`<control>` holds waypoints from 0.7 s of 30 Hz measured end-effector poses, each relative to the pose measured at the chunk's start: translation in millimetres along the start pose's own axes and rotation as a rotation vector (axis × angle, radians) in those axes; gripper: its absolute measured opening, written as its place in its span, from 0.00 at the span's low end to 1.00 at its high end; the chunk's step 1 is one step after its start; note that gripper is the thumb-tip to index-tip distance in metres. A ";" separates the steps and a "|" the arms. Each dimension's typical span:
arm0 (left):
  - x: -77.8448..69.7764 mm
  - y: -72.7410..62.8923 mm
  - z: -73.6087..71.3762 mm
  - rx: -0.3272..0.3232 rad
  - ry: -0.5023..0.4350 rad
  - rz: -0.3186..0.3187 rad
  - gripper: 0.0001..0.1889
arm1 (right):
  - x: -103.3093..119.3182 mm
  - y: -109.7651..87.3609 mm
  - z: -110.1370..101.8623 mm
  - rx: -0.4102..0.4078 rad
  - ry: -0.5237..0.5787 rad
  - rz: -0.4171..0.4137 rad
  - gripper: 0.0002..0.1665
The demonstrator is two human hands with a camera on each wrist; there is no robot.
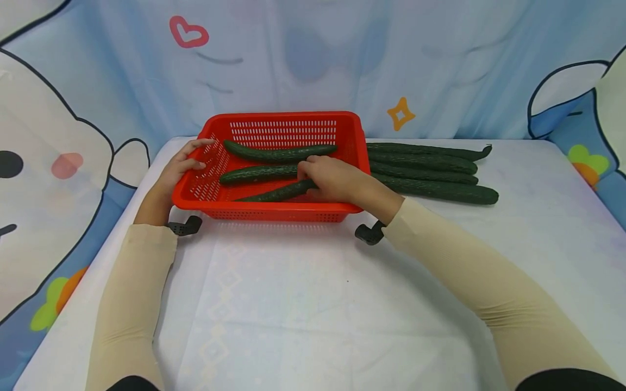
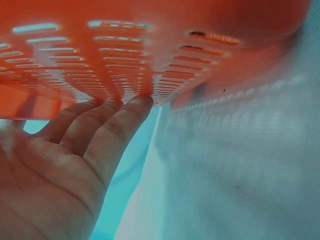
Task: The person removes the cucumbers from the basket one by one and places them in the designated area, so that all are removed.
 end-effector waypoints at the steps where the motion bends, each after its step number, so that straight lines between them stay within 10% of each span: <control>1: -0.1 -0.1 -0.2 0.005 -0.005 0.002 0.27 | -0.1 0.0 -0.2 -0.008 -0.001 -0.002 0.22; 21: 1.2 3.5 -2.8 0.054 -0.002 0.043 0.27 | 1.5 -2.0 1.3 -0.072 -0.034 -0.035 0.32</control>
Point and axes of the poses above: each hand's wrist, its own y-axis towards the middle knuckle, its own z-axis out of the palm, x = y × z, the point moved 2 cm from there along y, towards the middle knuckle, and after that the axes turned 11 degrees about -y, right-handed, at the moved point
